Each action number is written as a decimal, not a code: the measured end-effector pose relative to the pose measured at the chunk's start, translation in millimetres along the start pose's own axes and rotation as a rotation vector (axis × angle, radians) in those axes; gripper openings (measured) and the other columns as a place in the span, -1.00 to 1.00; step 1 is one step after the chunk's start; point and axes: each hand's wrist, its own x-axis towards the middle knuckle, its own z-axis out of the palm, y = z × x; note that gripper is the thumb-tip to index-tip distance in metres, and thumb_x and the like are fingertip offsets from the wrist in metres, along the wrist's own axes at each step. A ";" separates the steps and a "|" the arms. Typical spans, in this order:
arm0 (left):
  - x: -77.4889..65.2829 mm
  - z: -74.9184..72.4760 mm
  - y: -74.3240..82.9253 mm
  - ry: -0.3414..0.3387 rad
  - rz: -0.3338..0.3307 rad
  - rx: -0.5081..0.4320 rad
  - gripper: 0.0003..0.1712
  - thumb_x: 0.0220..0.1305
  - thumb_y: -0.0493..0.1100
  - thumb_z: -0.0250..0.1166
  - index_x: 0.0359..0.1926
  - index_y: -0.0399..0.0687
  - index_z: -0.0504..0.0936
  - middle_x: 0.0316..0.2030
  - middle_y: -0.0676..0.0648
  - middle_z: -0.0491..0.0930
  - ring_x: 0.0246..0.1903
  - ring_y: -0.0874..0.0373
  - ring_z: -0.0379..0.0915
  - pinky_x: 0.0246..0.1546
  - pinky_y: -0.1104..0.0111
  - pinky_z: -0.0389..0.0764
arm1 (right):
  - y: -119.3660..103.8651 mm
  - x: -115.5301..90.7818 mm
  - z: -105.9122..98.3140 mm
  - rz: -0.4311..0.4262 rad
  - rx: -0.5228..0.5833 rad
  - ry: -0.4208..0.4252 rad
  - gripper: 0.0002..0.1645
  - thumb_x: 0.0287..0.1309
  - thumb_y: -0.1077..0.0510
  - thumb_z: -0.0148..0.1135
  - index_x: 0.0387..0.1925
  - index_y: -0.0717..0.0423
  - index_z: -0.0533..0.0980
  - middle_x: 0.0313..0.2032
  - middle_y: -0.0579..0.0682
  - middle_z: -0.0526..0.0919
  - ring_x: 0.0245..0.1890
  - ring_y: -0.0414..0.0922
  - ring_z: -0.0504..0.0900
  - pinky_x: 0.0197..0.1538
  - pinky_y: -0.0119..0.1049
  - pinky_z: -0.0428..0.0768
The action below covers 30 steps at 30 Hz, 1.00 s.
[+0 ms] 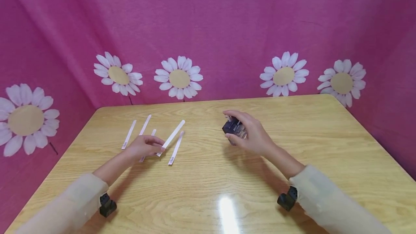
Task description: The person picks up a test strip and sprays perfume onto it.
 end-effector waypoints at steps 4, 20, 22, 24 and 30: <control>-3.0 3.6 1.9 -0.013 0.020 0.004 -0.66 0.12 -0.34 0.35 -0.06 -0.42 0.61 -0.26 -0.18 0.73 -0.44 0.35 0.54 -0.32 0.47 0.64 | -2.6 -0.5 5.1 0.002 0.022 -0.008 -0.22 -0.05 0.24 0.45 0.26 0.02 0.40 0.17 0.07 0.56 0.02 -0.09 0.56 -0.33 -0.27 0.69; -5.9 22.9 16.8 -0.067 0.074 0.002 -0.70 0.11 -0.30 0.36 -0.10 -0.32 0.65 -0.29 -0.16 0.73 -0.41 0.33 0.57 -0.25 0.43 0.67 | -14.4 13.4 22.9 -0.035 -0.016 -0.061 -0.26 -0.02 0.12 0.45 0.25 -0.04 0.41 0.17 -0.01 0.58 0.16 -0.02 0.56 0.16 -0.05 0.56; -6.4 24.2 19.2 -0.070 0.086 0.011 -0.71 0.12 -0.29 0.36 -0.10 -0.30 0.66 -0.30 -0.14 0.73 -0.41 0.33 0.56 -0.25 0.42 0.66 | -15.5 14.3 24.7 -0.035 -0.015 -0.065 -0.27 -0.01 0.12 0.44 0.25 -0.05 0.41 0.17 -0.01 0.58 0.15 -0.02 0.57 0.15 -0.05 0.57; -7.2 24.7 21.7 -0.076 0.096 0.012 -0.71 0.12 -0.29 0.35 -0.10 -0.30 0.65 -0.30 -0.13 0.72 -0.41 0.34 0.55 -0.20 0.39 0.68 | -16.4 15.7 26.6 -0.040 -0.014 -0.066 -0.27 -0.01 0.13 0.44 0.24 -0.05 0.41 0.16 -0.01 0.58 0.14 -0.02 0.57 0.14 -0.05 0.57; -10.2 25.0 24.5 -0.093 0.093 -0.018 -0.69 0.13 -0.31 0.36 -0.09 -0.34 0.64 -0.31 -0.13 0.71 -0.42 0.34 0.55 -0.14 0.33 0.70 | -21.2 19.8 32.9 -0.067 -0.018 -0.077 -0.29 -0.03 0.11 0.44 0.22 -0.04 0.43 0.13 -0.02 0.60 0.10 -0.05 0.59 0.13 -0.07 0.58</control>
